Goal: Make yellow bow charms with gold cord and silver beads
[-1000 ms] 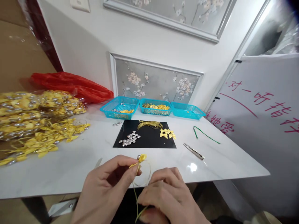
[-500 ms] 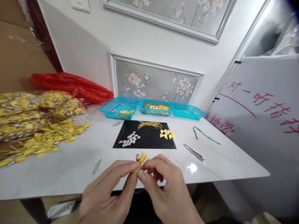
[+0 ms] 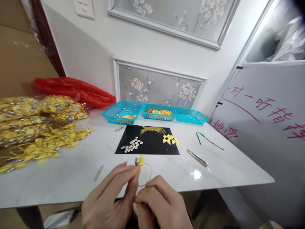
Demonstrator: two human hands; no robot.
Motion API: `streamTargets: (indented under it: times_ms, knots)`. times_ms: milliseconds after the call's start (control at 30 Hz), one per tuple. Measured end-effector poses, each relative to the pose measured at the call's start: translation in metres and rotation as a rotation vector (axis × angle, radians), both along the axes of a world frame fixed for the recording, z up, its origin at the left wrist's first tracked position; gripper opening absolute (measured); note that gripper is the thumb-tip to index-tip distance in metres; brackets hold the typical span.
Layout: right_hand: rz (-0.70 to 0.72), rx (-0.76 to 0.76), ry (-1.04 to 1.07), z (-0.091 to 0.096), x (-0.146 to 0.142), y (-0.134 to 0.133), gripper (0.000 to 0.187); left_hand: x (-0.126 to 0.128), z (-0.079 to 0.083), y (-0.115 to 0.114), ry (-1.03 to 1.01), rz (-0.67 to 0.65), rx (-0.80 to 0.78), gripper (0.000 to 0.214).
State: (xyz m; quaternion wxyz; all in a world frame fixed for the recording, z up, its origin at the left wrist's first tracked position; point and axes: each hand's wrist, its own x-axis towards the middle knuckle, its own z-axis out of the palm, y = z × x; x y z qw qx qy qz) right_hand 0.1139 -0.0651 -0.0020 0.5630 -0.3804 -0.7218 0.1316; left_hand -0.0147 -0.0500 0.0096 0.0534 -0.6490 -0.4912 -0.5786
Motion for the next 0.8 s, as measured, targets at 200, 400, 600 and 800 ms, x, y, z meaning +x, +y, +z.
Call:
streamTargets:
  times_ms: [200,400,600,800]
  knots:
    - [-0.141,0.15,-0.146,0.004,0.021,0.005,0.013,0.002,0.014,0.002,-0.295,-0.128,-0.355,0.007]
    - [-0.25,0.332,-0.149,0.021,0.017,0.013,0.02,0.004,0.014,-0.001,-0.345,-0.179,-0.387,0.008]
    - [-0.219,0.418,-0.264,0.019,0.013,0.027,0.024,0.004,0.014,-0.001,-0.333,-0.214,-0.415,0.007]
    - [-0.171,0.361,-0.1,0.0,0.01,0.008,0.025,-0.001,0.013,0.004,-0.535,-0.324,-0.614,0.009]
